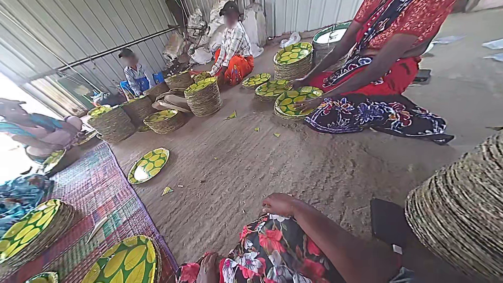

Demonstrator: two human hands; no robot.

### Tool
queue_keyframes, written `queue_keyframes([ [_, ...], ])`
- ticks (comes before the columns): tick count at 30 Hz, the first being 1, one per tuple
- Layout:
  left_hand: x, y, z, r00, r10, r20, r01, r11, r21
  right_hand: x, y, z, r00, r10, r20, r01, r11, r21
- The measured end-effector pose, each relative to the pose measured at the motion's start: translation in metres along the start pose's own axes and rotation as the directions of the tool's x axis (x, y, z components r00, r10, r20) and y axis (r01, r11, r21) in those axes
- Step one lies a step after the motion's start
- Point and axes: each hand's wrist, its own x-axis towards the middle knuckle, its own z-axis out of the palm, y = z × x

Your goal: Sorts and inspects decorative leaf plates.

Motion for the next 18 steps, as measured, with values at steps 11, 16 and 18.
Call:
queue_keyframes([
  [11,-0.031,0.034,-0.024,0.998,0.050,-0.048,-0.051,0.998,-0.025,0.002,0.002,0.000,1.000,-0.007,-0.009,0.007,1.000,0.015],
  [16,-0.027,0.030,-0.022,1.000,-0.006,0.000,0.006,0.999,-0.035,0.001,0.002,0.001,1.000,-0.007,-0.002,0.007,1.000,0.011],
  [18,-0.036,0.042,-0.032,1.000,0.000,0.030,0.001,1.000,-0.027,0.001,0.002,0.000,1.000,-0.007,-0.007,0.007,1.000,0.014],
])
